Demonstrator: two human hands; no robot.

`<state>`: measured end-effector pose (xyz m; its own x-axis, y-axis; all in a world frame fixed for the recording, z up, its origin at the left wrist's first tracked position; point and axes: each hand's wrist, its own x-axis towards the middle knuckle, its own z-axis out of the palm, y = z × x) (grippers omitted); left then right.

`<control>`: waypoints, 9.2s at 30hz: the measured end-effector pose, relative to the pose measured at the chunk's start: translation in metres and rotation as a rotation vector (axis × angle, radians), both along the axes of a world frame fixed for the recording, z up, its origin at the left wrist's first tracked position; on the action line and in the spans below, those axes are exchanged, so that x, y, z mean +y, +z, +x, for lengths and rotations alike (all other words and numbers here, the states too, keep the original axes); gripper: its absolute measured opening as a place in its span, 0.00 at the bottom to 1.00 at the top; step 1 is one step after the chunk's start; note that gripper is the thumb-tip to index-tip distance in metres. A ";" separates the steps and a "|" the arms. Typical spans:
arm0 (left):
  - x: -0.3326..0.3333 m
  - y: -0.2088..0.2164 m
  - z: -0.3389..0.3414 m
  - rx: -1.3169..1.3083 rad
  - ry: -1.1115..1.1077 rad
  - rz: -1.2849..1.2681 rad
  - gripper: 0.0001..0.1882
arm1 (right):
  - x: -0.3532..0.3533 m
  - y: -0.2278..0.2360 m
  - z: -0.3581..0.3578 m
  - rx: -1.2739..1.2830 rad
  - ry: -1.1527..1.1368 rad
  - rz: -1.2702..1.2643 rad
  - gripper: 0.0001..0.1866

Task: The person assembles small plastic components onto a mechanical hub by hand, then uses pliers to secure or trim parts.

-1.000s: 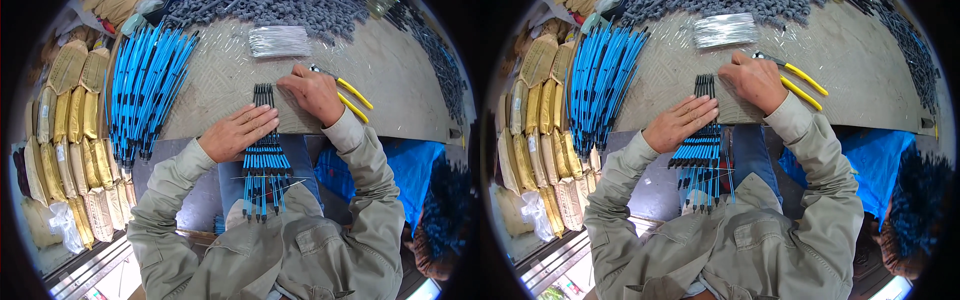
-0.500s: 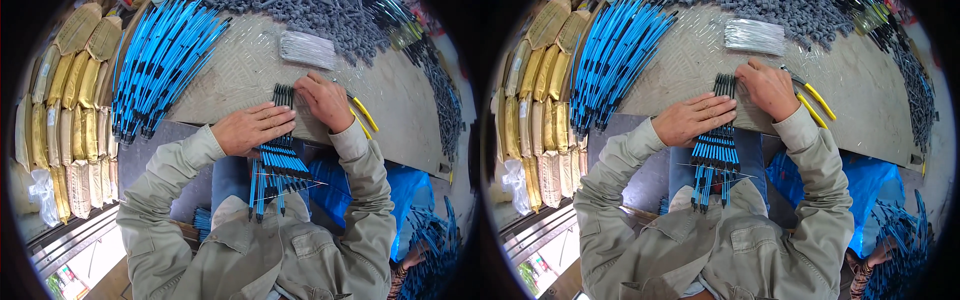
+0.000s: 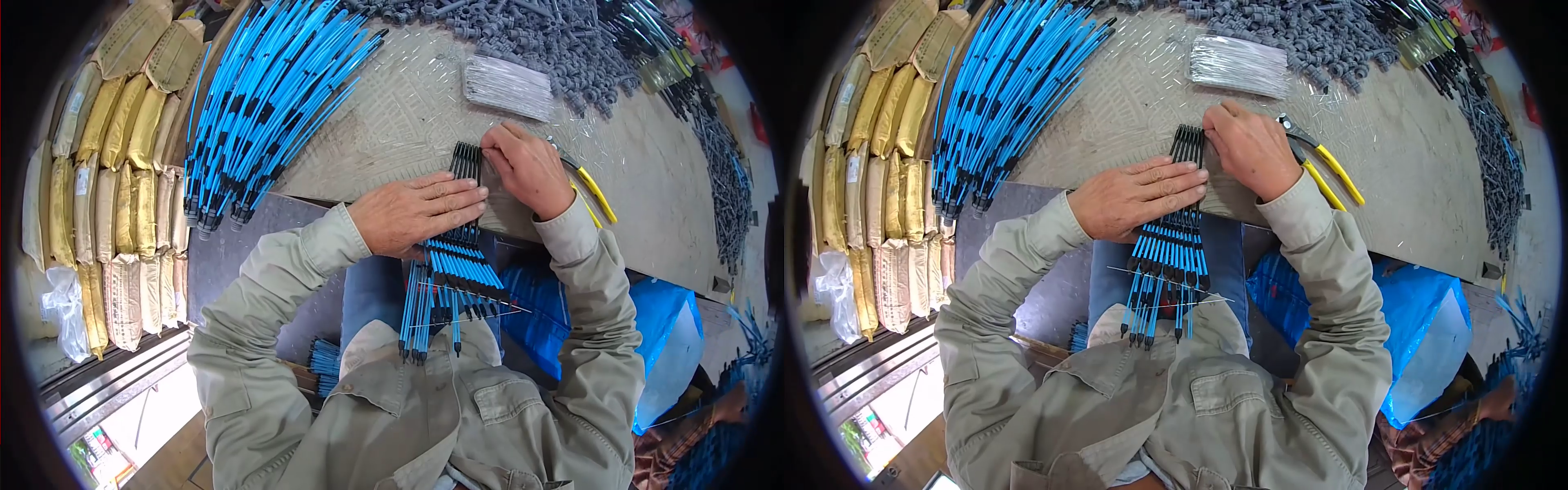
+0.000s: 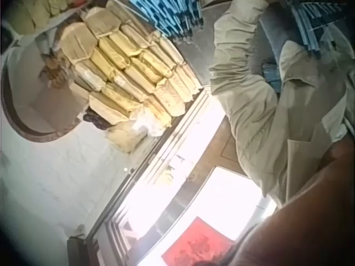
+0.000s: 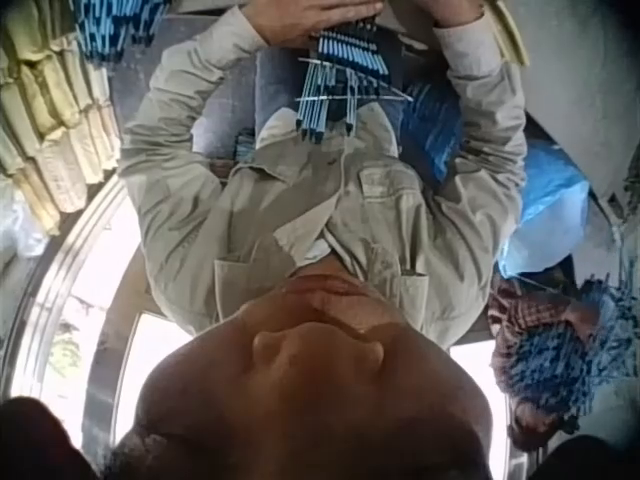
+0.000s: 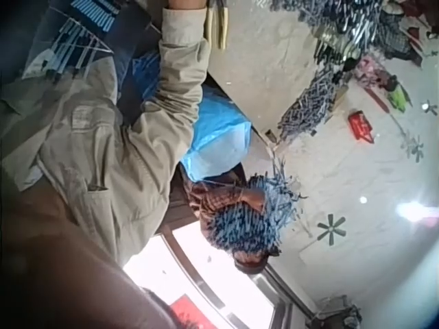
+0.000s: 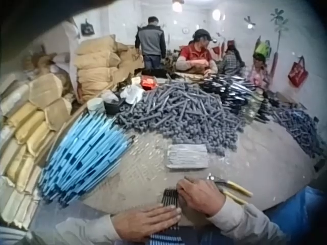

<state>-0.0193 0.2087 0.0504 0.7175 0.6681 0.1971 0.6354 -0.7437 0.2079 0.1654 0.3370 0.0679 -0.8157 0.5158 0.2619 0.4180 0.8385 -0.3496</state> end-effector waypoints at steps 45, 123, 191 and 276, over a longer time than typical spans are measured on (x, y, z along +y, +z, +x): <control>-0.007 -0.003 0.009 -0.346 0.045 0.000 0.34 | -0.146 0.076 0.021 0.128 0.151 0.571 0.12; -0.059 -0.052 0.112 -1.093 0.163 -0.588 0.19 | -0.151 0.021 0.070 0.778 0.211 -0.915 0.16; 0.006 0.037 0.040 -0.766 0.524 -0.493 0.09 | -0.141 -0.045 0.088 0.781 -0.140 -1.542 0.12; -0.103 0.010 0.139 -1.607 0.637 -0.632 0.22 | -0.184 -0.026 0.100 0.869 -0.151 -1.236 0.14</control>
<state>0.1197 0.1058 0.0602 -0.2489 0.9685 -0.0041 -0.3153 -0.0770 0.9459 0.2655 0.1533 0.0414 -0.5614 0.8271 -0.0276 -0.2292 -0.1875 -0.9552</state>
